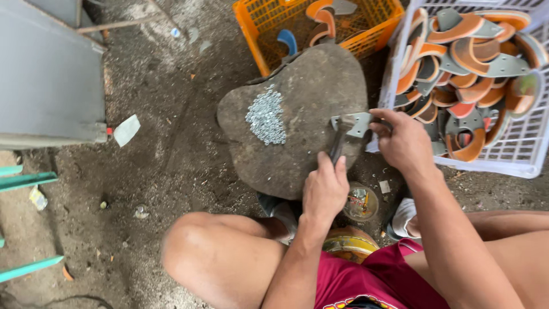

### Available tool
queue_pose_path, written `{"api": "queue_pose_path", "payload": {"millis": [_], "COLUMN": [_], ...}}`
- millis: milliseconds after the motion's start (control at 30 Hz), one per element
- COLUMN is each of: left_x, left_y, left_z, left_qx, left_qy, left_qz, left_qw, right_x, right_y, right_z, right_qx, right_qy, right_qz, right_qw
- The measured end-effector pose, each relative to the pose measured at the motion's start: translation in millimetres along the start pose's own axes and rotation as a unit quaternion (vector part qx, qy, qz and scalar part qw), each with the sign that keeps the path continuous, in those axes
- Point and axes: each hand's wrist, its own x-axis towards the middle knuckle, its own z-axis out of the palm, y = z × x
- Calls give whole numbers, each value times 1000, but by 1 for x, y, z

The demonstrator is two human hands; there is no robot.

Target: The person sits on the ground and assembles slide sandals by inserting metal washers into the holes of the slide straps using a hammer and a metal punch. The person repeatedly picks up a slide, aligns the punch, hammers the washer into place, and places the finished slide into a nearby basket.

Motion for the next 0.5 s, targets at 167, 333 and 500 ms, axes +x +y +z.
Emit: {"api": "queue_pose_path", "payload": {"millis": [167,333,500], "left_x": [1,2,-4], "left_y": [-2,-8,-26], "left_z": [2,12,13], "left_qx": [-20,-44,-69], "left_qy": [-14,-49,-34], "left_qz": [-11,-38,83], "left_qw": [1000,997,994], "right_x": [-2,-3,52], "right_y": [-42,-105,-137], "right_z": [-17,10,88], "right_qx": [-28,89,-53], "right_qy": [149,-5,-94], "right_qz": [-136,-139,-151], "right_qw": [979,986,983]}}
